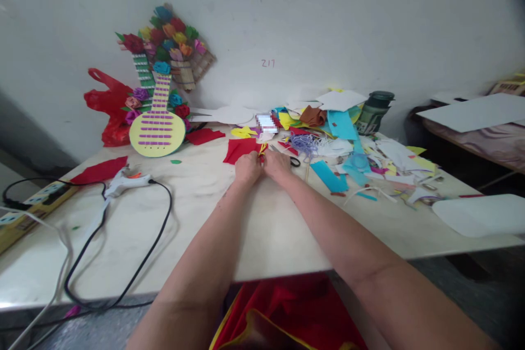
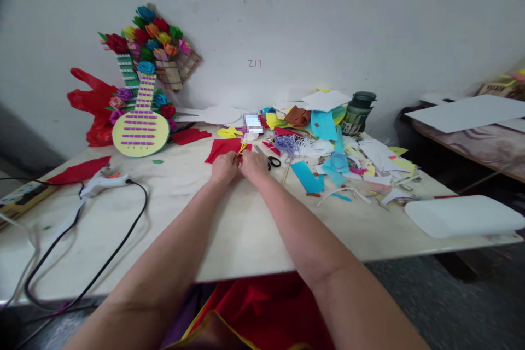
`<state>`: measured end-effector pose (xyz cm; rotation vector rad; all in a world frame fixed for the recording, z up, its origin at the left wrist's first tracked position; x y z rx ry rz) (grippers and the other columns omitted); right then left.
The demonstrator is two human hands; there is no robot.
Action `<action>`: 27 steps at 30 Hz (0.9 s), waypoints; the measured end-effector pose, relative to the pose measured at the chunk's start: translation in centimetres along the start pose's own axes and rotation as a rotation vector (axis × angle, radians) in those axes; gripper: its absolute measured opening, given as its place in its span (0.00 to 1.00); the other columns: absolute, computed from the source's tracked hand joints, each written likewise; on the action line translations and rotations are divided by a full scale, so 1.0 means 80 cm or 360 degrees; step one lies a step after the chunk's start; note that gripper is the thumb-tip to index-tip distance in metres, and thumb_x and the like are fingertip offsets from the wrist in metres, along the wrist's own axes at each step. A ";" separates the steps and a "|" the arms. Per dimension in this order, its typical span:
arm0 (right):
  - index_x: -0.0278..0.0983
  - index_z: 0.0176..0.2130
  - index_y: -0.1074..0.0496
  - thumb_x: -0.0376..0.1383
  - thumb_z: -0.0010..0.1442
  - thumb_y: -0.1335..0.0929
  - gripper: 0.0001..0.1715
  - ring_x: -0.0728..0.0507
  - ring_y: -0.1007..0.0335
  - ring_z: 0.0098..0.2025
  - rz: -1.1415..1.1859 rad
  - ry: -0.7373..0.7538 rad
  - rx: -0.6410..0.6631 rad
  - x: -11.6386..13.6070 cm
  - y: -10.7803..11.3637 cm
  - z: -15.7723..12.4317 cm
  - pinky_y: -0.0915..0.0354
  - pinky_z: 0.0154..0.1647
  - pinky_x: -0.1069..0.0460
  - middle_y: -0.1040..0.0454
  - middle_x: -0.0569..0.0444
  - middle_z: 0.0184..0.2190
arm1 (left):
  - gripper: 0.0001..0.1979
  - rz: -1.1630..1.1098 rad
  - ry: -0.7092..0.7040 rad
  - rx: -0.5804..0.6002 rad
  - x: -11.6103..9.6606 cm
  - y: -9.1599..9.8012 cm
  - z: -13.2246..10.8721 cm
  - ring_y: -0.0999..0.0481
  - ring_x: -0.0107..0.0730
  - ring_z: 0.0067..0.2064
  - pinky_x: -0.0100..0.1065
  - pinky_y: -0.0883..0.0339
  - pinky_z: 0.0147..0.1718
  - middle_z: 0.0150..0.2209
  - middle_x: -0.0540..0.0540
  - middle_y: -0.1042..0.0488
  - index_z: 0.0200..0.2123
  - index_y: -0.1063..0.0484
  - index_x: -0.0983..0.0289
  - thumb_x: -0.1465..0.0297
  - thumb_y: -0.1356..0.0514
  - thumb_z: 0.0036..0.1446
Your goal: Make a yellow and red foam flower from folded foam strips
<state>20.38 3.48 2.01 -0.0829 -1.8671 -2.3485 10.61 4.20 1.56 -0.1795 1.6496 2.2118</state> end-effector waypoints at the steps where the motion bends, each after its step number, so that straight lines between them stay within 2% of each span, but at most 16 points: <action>1: 0.36 0.46 0.33 0.35 0.62 0.45 0.18 0.39 0.29 0.44 0.0006 0.0036 0.0004 -0.001 -0.001 0.001 0.37 0.41 0.48 0.25 0.43 0.41 | 0.13 -0.0012 0.0008 -0.0010 0.001 0.000 0.000 0.26 0.42 0.40 0.35 0.36 0.36 0.36 0.61 0.24 0.37 0.28 0.63 0.69 0.52 0.57; 7: 0.36 0.47 0.33 0.35 0.62 0.45 0.19 0.39 0.30 0.45 0.0034 0.0247 0.0010 -0.005 -0.002 0.002 0.37 0.42 0.48 0.26 0.44 0.44 | 0.13 -0.0037 0.0025 -0.0015 0.007 -0.001 0.000 0.26 0.44 0.41 0.36 0.35 0.35 0.36 0.62 0.24 0.37 0.28 0.63 0.69 0.52 0.57; 18: 0.34 0.45 0.31 0.35 0.61 0.44 0.19 0.38 0.29 0.43 -0.0074 0.0216 -0.0038 -0.003 0.003 0.001 0.37 0.41 0.48 0.25 0.41 0.40 | 0.14 -0.0041 -0.0006 0.0015 0.001 -0.004 0.000 0.26 0.44 0.42 0.37 0.35 0.38 0.37 0.63 0.24 0.38 0.27 0.64 0.69 0.52 0.57; 24: 0.32 0.44 0.30 0.35 0.61 0.44 0.20 0.38 0.29 0.43 -0.0054 0.0183 -0.0068 0.001 0.004 0.000 0.38 0.42 0.47 0.25 0.39 0.39 | 0.15 -0.0066 -0.0022 0.0034 -0.001 -0.002 0.001 0.26 0.43 0.40 0.35 0.37 0.36 0.36 0.63 0.24 0.36 0.27 0.65 0.68 0.52 0.57; 27: 0.33 0.44 0.29 0.35 0.60 0.44 0.20 0.38 0.29 0.43 -0.0032 0.0259 -0.0072 -0.005 0.000 0.004 0.38 0.41 0.48 0.25 0.40 0.39 | 0.14 -0.0081 -0.0038 0.0041 0.002 -0.004 0.002 0.26 0.43 0.40 0.35 0.37 0.35 0.36 0.63 0.24 0.35 0.26 0.65 0.68 0.52 0.57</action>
Point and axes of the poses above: each hand's wrist, its own z-axis towards the middle knuckle, its own y-axis out of the back of the hand, x = y × z, the point moved 4 cm from there along z, towards the middle knuckle
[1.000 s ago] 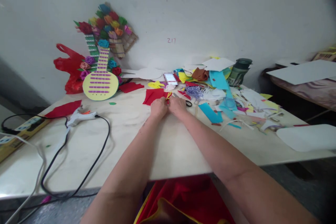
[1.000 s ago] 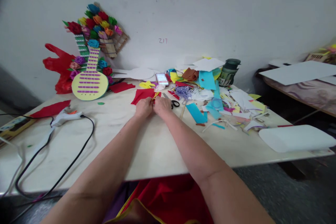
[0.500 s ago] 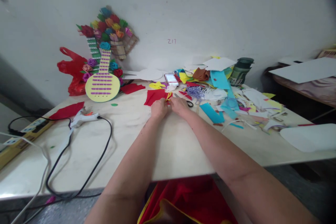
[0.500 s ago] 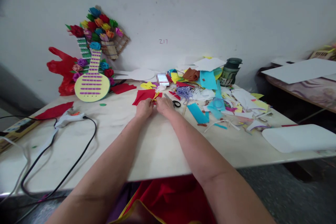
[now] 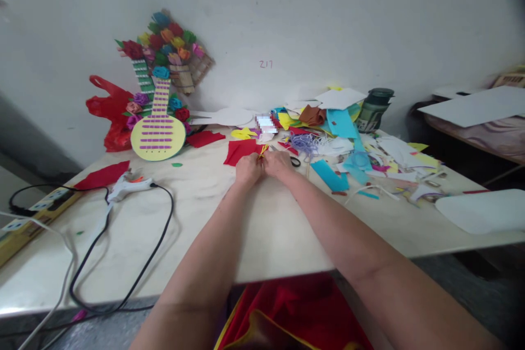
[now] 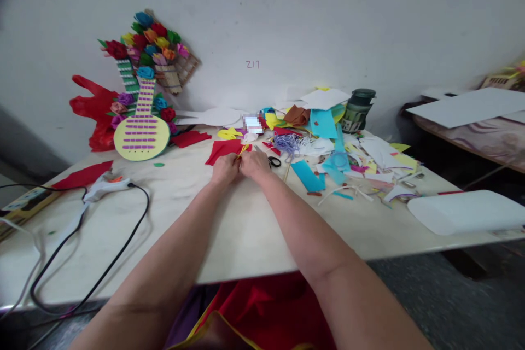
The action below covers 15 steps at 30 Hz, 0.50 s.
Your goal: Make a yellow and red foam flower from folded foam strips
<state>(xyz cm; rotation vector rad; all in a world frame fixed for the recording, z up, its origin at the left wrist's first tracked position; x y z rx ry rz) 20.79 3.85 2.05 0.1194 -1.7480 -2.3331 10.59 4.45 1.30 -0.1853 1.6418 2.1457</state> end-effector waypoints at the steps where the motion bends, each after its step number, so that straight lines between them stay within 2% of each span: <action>1: 0.33 0.44 0.29 0.35 0.59 0.43 0.20 0.38 0.29 0.42 0.0007 0.0048 0.0006 -0.003 -0.001 0.001 0.39 0.40 0.48 0.25 0.41 0.39 | 0.14 -0.0006 -0.0009 0.0003 0.001 -0.001 0.000 0.26 0.43 0.40 0.35 0.37 0.35 0.36 0.62 0.24 0.35 0.26 0.65 0.68 0.52 0.57; 5: 0.34 0.41 0.27 0.34 0.58 0.42 0.18 0.39 0.30 0.41 0.0063 0.0140 0.0006 -0.015 -0.005 0.002 0.40 0.38 0.49 0.24 0.43 0.38 | 0.14 -0.0051 -0.0072 0.0013 0.004 -0.007 0.001 0.26 0.44 0.41 0.35 0.37 0.36 0.37 0.62 0.24 0.38 0.26 0.64 0.69 0.51 0.57; 10: 0.35 0.44 0.29 0.35 0.60 0.43 0.18 0.40 0.30 0.41 0.0171 0.0099 -0.0064 -0.017 -0.006 0.001 0.42 0.36 0.50 0.24 0.45 0.40 | 0.15 -0.0204 -0.0027 -0.0041 0.005 -0.004 0.001 0.26 0.42 0.39 0.35 0.37 0.36 0.36 0.62 0.24 0.42 0.28 0.66 0.71 0.50 0.55; 12: 0.36 0.46 0.30 0.35 0.61 0.43 0.19 0.41 0.30 0.41 0.0191 0.0057 -0.0073 -0.016 -0.007 0.001 0.42 0.36 0.50 0.25 0.46 0.41 | 0.15 -0.0383 -0.0006 -0.0061 0.008 -0.003 0.001 0.26 0.40 0.37 0.34 0.37 0.35 0.33 0.60 0.24 0.43 0.28 0.66 0.71 0.47 0.53; 15: 0.37 0.47 0.31 0.37 0.62 0.44 0.19 0.40 0.30 0.42 0.0216 0.0024 -0.0077 -0.017 -0.006 0.001 0.41 0.37 0.50 0.25 0.46 0.42 | 0.17 -0.0846 0.0005 -0.0030 0.016 -0.003 0.002 0.27 0.35 0.32 0.32 0.36 0.32 0.27 0.56 0.25 0.43 0.28 0.67 0.68 0.45 0.51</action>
Point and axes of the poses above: each hand's wrist, its own z-axis towards the middle knuckle, its own y-axis out of the back of the hand, x = y × z, the point moved 4 cm from there along z, towards the middle knuckle
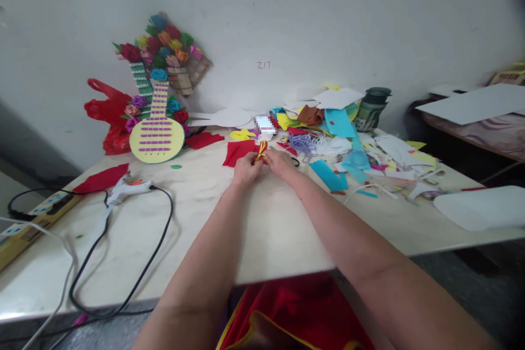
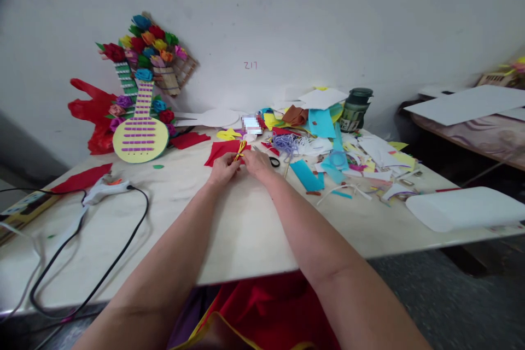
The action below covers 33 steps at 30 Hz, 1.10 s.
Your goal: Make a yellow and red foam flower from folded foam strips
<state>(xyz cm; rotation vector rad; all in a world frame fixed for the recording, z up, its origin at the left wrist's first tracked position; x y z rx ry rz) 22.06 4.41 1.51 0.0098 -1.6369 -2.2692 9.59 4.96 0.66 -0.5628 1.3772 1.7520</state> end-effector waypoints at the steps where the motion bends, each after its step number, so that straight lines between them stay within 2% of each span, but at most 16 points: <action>1: 0.37 0.47 0.31 0.38 0.62 0.44 0.19 0.41 0.30 0.43 0.0012 -0.0004 -0.0004 -0.001 0.000 0.000 0.41 0.38 0.50 0.25 0.46 0.42 | 0.16 -0.0168 0.0023 0.0004 0.003 0.001 0.001 0.28 0.34 0.31 0.31 0.36 0.32 0.27 0.55 0.25 0.42 0.27 0.68 0.68 0.45 0.50; 4: 0.38 0.48 0.31 0.39 0.62 0.43 0.19 0.41 0.31 0.43 0.0055 -0.0020 -0.0018 -0.004 0.001 0.001 0.41 0.40 0.50 0.25 0.46 0.43 | 0.16 -0.0570 0.0120 -0.0048 0.013 0.007 0.001 0.29 0.30 0.29 0.30 0.36 0.29 0.27 0.55 0.26 0.37 0.25 0.69 0.65 0.43 0.48; 6: 0.38 0.48 0.30 0.40 0.62 0.42 0.19 0.41 0.31 0.43 0.0084 -0.0025 -0.0025 -0.007 -0.001 0.001 0.40 0.41 0.50 0.25 0.47 0.43 | 0.18 -0.0789 0.0208 -0.0011 0.017 0.007 0.000 0.30 0.29 0.26 0.30 0.36 0.26 0.26 0.54 0.26 0.38 0.26 0.70 0.64 0.40 0.45; 9: 0.40 0.48 0.30 0.40 0.61 0.41 0.19 0.41 0.31 0.43 0.0120 -0.0024 -0.0043 -0.010 -0.004 0.003 0.39 0.42 0.49 0.25 0.49 0.43 | 0.22 -0.1002 0.0291 0.0075 0.021 0.004 -0.002 0.30 0.28 0.24 0.30 0.35 0.24 0.27 0.55 0.26 0.40 0.27 0.70 0.63 0.36 0.41; 11: 0.40 0.47 0.29 0.39 0.61 0.41 0.18 0.42 0.31 0.45 0.0153 -0.0015 -0.0065 -0.012 -0.005 0.004 0.39 0.43 0.49 0.25 0.50 0.44 | 0.23 -0.1070 0.0272 0.0112 0.022 0.003 -0.002 0.29 0.28 0.26 0.31 0.34 0.26 0.28 0.55 0.26 0.40 0.28 0.70 0.64 0.34 0.39; 19: 0.40 0.47 0.29 0.39 0.60 0.40 0.19 0.42 0.31 0.45 0.0301 -0.0035 -0.0132 -0.019 -0.008 0.007 0.38 0.44 0.49 0.25 0.50 0.45 | 0.26 -0.1134 0.0132 0.0277 0.027 -0.004 0.003 0.27 0.30 0.30 0.32 0.33 0.30 0.33 0.57 0.25 0.43 0.29 0.69 0.68 0.33 0.38; 27: 0.42 0.48 0.28 0.39 0.59 0.39 0.19 0.42 0.30 0.44 0.0304 -0.0083 -0.0097 -0.020 -0.008 0.006 0.38 0.43 0.49 0.24 0.51 0.43 | 0.28 -0.0981 0.0224 0.0364 0.025 0.000 0.000 0.29 0.29 0.25 0.34 0.33 0.28 0.26 0.54 0.27 0.47 0.31 0.70 0.66 0.34 0.40; 33: 0.42 0.48 0.28 0.39 0.59 0.39 0.19 0.43 0.30 0.44 0.0323 -0.0073 -0.0108 -0.021 -0.005 0.005 0.37 0.42 0.50 0.24 0.52 0.44 | 0.30 -0.0995 0.0260 0.0407 0.019 0.002 -0.001 0.30 0.28 0.25 0.33 0.34 0.28 0.25 0.52 0.28 0.48 0.32 0.70 0.67 0.34 0.39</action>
Point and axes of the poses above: each hand's wrist, its own z-axis towards the middle knuckle, its own y-axis out of the back of the hand, x = y × z, the point moved 4 cm from there along z, towards the middle knuckle
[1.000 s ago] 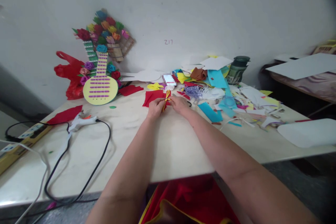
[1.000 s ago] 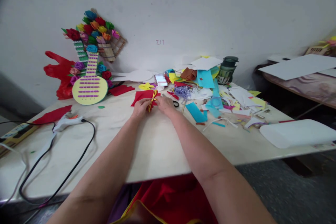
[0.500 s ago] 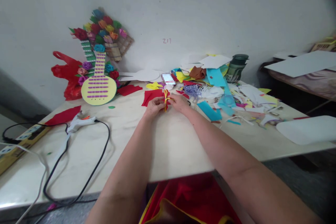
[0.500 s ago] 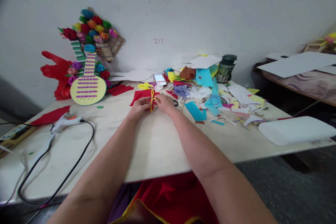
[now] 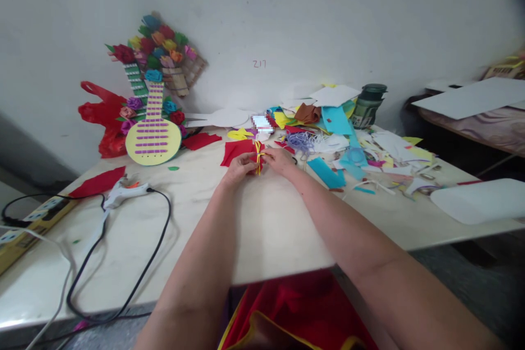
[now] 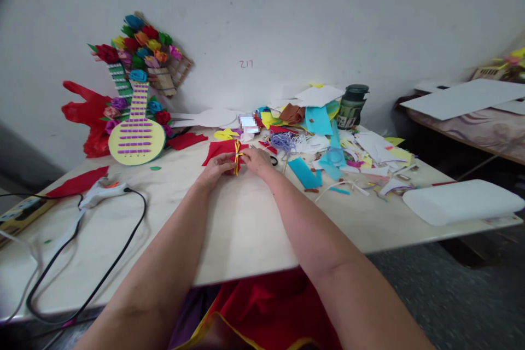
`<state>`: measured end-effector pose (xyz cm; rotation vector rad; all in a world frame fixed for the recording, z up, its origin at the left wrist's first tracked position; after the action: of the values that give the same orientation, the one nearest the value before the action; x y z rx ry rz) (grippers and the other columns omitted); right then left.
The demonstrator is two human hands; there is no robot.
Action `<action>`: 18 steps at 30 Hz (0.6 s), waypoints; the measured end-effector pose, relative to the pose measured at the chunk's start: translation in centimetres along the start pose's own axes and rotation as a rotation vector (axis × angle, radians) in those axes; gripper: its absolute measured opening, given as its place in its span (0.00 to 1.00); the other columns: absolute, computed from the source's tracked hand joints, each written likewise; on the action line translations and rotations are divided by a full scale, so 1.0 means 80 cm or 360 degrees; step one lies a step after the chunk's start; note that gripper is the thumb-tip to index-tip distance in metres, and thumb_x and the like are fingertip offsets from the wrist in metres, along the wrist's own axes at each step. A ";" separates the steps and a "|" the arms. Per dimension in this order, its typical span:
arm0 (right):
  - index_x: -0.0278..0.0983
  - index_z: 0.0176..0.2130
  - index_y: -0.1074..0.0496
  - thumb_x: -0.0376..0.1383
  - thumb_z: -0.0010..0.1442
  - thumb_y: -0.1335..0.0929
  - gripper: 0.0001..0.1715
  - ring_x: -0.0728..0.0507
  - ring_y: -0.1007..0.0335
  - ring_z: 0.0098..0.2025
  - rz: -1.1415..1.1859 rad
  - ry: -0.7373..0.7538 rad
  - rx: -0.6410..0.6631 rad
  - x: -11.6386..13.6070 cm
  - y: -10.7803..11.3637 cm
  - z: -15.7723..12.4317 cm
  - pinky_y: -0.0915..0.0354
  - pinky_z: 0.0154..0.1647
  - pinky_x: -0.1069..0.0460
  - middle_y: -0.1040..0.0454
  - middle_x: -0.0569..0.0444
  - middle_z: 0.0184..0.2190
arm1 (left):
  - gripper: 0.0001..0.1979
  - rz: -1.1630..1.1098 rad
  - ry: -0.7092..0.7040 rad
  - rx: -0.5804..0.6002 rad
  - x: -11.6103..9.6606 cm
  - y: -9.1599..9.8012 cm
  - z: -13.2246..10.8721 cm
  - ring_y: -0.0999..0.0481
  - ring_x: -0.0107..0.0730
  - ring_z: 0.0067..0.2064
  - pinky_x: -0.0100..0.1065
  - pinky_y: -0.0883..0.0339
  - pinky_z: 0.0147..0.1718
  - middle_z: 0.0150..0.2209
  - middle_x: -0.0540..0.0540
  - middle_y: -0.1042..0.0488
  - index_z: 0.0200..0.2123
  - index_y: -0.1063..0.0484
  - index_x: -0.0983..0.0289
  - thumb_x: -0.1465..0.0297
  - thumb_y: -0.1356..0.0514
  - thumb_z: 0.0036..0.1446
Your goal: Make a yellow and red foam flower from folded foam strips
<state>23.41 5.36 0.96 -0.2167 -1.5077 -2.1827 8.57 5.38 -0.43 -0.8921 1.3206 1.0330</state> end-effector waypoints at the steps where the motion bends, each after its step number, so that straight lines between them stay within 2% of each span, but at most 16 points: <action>1: 0.42 0.48 0.28 0.39 0.59 0.39 0.19 0.43 0.30 0.44 0.0001 0.0000 -0.0005 0.000 0.000 0.000 0.37 0.42 0.50 0.24 0.52 0.44 | 0.31 -0.0001 0.0015 0.0011 -0.001 0.000 0.000 0.30 0.28 0.25 0.33 0.34 0.29 0.25 0.52 0.28 0.49 0.33 0.70 0.68 0.34 0.39; 9: 0.41 0.47 0.27 0.40 0.60 0.40 0.19 0.43 0.30 0.44 0.0004 0.0014 -0.0012 -0.002 -0.004 0.002 0.37 0.43 0.50 0.24 0.52 0.43 | 0.35 -0.0035 0.0029 0.0133 -0.003 -0.003 -0.003 0.29 0.28 0.28 0.32 0.35 0.29 0.26 0.51 0.30 0.54 0.39 0.70 0.74 0.36 0.39; 18: 0.39 0.46 0.27 0.38 0.59 0.39 0.18 0.44 0.30 0.44 0.0035 0.0032 -0.0022 -0.001 -0.002 0.001 0.38 0.43 0.51 0.24 0.51 0.43 | 0.37 0.0029 0.0001 0.0153 0.002 0.000 0.001 0.31 0.27 0.27 0.30 0.37 0.28 0.25 0.51 0.30 0.56 0.39 0.69 0.74 0.36 0.39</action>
<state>23.40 5.51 0.85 -0.2141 -1.4732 -2.1722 8.61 5.45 -0.56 -0.8094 1.3694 0.9748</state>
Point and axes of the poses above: each hand's wrist, its own z-axis towards the middle knuckle, its own y-axis out of the back of the hand, x = y × z, the point moved 4 cm from there along z, towards the middle knuckle
